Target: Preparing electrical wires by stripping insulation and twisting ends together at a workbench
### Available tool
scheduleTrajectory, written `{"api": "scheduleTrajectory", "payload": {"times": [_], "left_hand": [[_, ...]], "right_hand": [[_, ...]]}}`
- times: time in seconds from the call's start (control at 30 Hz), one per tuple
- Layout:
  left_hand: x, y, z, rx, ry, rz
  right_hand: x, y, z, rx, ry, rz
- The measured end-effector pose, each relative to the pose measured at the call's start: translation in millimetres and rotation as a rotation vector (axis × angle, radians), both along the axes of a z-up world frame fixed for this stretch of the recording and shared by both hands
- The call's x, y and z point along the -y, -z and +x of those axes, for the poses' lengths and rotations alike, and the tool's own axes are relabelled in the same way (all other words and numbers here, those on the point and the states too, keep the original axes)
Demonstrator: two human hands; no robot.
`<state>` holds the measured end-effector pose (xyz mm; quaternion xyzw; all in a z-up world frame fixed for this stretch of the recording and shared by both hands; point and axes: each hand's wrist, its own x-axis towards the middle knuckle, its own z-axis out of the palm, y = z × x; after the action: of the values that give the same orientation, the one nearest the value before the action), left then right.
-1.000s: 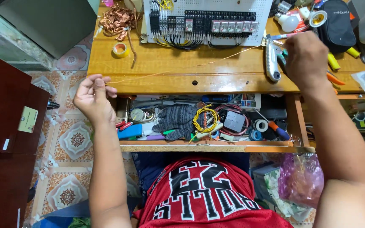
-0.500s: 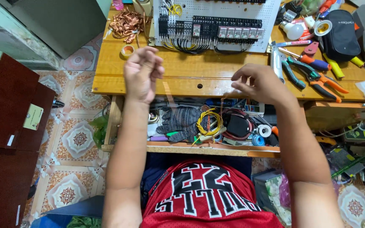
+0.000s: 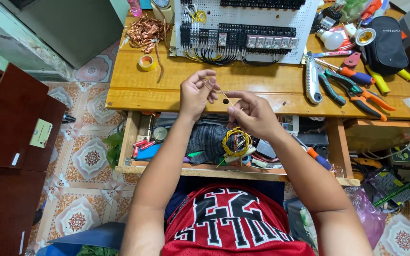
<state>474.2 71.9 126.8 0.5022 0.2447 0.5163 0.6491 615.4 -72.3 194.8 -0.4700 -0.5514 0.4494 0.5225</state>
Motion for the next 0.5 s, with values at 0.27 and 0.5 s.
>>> {"api": "scheduleTrajectory", "payload": {"times": [0.27, 0.5], "left_hand": [[-12, 2, -26, -0.359, -0.164, 0.376], [-7, -4, -28, -0.507, -0.032, 0.894]], "right_hand": [[-3, 19, 28, -0.004, 0.112, 0.02], [3, 9, 33, -0.019, 0.045, 0.01]]}}
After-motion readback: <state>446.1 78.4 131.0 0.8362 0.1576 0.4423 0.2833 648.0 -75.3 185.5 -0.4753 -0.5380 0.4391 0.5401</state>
